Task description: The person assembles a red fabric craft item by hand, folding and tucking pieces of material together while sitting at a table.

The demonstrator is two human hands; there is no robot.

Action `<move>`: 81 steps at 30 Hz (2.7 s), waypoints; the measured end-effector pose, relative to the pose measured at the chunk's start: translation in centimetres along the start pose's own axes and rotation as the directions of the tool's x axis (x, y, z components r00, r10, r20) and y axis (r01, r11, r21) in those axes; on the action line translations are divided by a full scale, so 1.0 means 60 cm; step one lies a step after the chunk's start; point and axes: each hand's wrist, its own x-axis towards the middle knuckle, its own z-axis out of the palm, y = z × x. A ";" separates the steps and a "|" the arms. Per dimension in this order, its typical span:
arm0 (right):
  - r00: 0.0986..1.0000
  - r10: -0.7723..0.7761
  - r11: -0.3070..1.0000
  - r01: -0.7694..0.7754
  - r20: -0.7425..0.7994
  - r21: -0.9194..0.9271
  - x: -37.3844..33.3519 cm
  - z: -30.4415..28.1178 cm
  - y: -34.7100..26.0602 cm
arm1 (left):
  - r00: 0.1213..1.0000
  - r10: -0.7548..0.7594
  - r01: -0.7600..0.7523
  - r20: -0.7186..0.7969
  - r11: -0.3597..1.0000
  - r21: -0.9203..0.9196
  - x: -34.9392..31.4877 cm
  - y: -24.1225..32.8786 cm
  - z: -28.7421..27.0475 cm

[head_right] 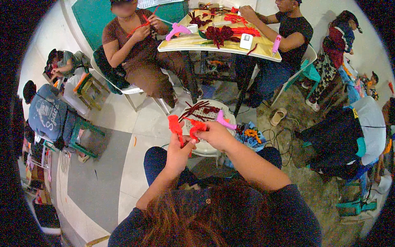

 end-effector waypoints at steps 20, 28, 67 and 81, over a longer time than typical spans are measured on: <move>0.986 0.033 0.974 -0.068 -0.163 -0.215 0.017 0.030 0.001 | 0.933 0.328 -0.276 -0.149 0.916 0.291 -0.003 -0.025 0.011; 0.999 0.042 0.999 -0.042 -0.026 -0.004 -0.002 0.029 -0.016 | 0.984 -0.078 -0.011 -0.160 0.869 -0.494 0.007 -0.018 -0.004; 0.994 -0.094 0.969 0.080 0.047 0.235 -0.017 0.016 -0.041 | 0.967 -0.256 0.167 -0.010 0.661 -0.731 0.009 0.004 -0.013; 0.982 -0.143 0.990 0.140 0.125 0.035 -0.024 -0.024 -0.034 | 0.970 -0.220 0.233 0.106 0.704 -0.671 0.000 -0.002 -0.014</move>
